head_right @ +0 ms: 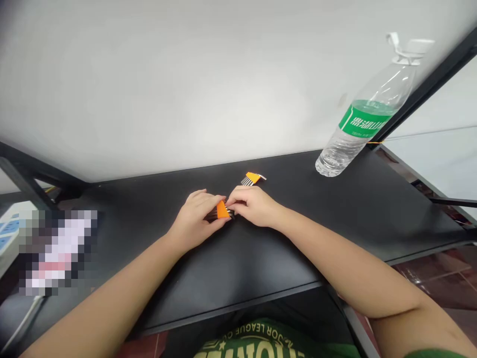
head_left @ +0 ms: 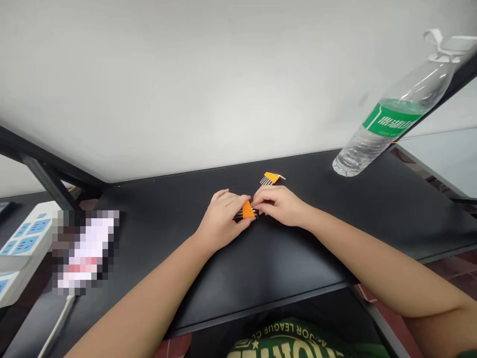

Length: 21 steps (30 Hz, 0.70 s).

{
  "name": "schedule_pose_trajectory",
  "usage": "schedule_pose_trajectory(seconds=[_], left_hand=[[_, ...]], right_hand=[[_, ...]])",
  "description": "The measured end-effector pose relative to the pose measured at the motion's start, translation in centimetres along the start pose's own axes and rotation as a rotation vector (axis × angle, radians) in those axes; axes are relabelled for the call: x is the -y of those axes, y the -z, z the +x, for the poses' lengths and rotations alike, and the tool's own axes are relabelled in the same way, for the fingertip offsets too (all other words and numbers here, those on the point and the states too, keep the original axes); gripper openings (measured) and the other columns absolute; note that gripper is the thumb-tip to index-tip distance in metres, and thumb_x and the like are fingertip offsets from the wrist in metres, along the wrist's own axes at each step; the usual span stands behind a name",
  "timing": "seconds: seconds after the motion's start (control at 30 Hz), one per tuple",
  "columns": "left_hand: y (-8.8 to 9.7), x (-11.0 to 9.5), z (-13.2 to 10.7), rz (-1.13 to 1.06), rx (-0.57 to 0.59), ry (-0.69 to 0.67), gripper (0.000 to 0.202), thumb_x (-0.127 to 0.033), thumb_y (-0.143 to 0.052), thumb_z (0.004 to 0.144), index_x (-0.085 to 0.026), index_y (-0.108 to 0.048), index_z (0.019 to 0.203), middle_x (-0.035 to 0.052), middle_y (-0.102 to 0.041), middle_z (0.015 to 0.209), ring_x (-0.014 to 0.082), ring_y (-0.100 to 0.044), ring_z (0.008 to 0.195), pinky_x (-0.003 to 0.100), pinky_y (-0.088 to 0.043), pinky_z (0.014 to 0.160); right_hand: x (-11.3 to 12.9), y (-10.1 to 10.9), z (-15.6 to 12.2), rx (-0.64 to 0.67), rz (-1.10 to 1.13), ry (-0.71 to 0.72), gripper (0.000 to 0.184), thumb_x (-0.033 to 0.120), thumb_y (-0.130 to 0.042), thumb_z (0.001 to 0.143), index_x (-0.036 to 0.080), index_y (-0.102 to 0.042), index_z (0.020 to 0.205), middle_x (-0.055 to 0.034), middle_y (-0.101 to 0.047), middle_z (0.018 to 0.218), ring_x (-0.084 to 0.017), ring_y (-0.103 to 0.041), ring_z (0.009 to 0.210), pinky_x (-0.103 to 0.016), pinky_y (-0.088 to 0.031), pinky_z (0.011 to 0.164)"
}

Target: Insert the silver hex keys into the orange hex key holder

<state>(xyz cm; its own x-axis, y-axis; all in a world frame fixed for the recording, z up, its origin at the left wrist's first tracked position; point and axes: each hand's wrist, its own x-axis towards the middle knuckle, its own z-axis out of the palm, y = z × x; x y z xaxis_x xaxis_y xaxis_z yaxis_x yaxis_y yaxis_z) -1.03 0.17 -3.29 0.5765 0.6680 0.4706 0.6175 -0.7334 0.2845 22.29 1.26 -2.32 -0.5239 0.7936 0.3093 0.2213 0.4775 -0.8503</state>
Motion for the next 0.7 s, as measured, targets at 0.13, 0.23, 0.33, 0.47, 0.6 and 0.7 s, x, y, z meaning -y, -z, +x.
schedule_pose_trajectory(seconds=[0.13, 0.23, 0.33, 0.47, 0.6, 0.7], left_hand=[[0.2, 0.1, 0.1, -0.004, -0.042, -0.015, 0.035, -0.03, -0.072, 0.091, -0.023, -0.061, 0.123, 0.0033, -0.075, 0.105, 0.0191, -0.071, 0.095, 0.05, -0.04, 0.118], [0.5, -0.2, 0.3, -0.035, -0.09, -0.073, 0.037, -0.031, -0.075, 0.088, -0.022, -0.062, 0.121, 0.0036, -0.076, 0.102, 0.0192, -0.071, 0.092, 0.048, -0.045, 0.114], [0.8, -0.5, 0.4, -0.081, -0.13, -0.139, 0.039, -0.034, -0.078, 0.086, -0.022, -0.063, 0.12, 0.0038, -0.076, 0.098, 0.0195, -0.072, 0.088, 0.045, -0.051, 0.109], [0.8, -0.6, 0.4, -0.087, -0.149, -0.14, 0.042, -0.038, -0.077, 0.087, -0.021, -0.064, 0.123, 0.0046, -0.077, 0.096, 0.0205, -0.073, 0.087, 0.043, -0.056, 0.101], [0.6, -0.3, 0.3, -0.079, -0.133, -0.106, 0.042, -0.039, -0.075, 0.088, -0.021, -0.066, 0.124, 0.0048, -0.077, 0.095, 0.0212, -0.073, 0.088, 0.042, -0.057, 0.097], [0.4, -0.1, 0.2, -0.066, -0.116, -0.07, 0.043, -0.04, -0.076, 0.088, -0.021, -0.067, 0.125, 0.0065, -0.078, 0.099, 0.0224, -0.074, 0.092, 0.042, -0.058, 0.096]], right_hand=[[-0.2, -0.4, 0.3, 0.0, 0.419, -0.246, 0.013, 0.03, -0.074, 0.088, 0.017, -0.072, 0.088, -0.0029, -0.069, 0.085, -0.014, -0.065, 0.07, -0.031, -0.057, 0.068], [0.0, -0.2, 0.5, 0.034, 0.514, -0.348, 0.023, 0.034, -0.082, 0.08, 0.017, -0.072, 0.09, -0.0011, -0.069, 0.08, -0.013, -0.064, 0.067, -0.028, -0.054, 0.063], [0.0, 1.2, 0.6, 0.084, 0.383, -0.363, 0.026, 0.039, -0.083, 0.081, 0.017, -0.072, 0.09, -0.0002, -0.067, 0.077, -0.013, -0.061, 0.064, -0.026, -0.049, 0.059], [-0.8, 3.6, 0.3, -0.041, -0.191, -0.17, 0.019, 0.034, -0.069, 0.094, 0.018, -0.072, 0.084, -0.0011, -0.065, 0.077, -0.014, -0.057, 0.067, -0.029, -0.046, 0.065], [-1.6, 4.4, 0.0, 0.055, -0.647, 0.008, 0.013, 0.015, -0.062, 0.094, 0.018, -0.074, 0.091, -0.0066, -0.069, 0.097, -0.019, -0.063, 0.089, -0.031, -0.047, 0.078], [-1.7, 4.0, -0.1, 0.141, -0.786, -0.035, 0.013, 0.014, -0.062, 0.095, 0.018, -0.075, 0.096, -0.0079, -0.069, 0.103, -0.02, -0.064, 0.092, -0.031, -0.047, 0.078]])
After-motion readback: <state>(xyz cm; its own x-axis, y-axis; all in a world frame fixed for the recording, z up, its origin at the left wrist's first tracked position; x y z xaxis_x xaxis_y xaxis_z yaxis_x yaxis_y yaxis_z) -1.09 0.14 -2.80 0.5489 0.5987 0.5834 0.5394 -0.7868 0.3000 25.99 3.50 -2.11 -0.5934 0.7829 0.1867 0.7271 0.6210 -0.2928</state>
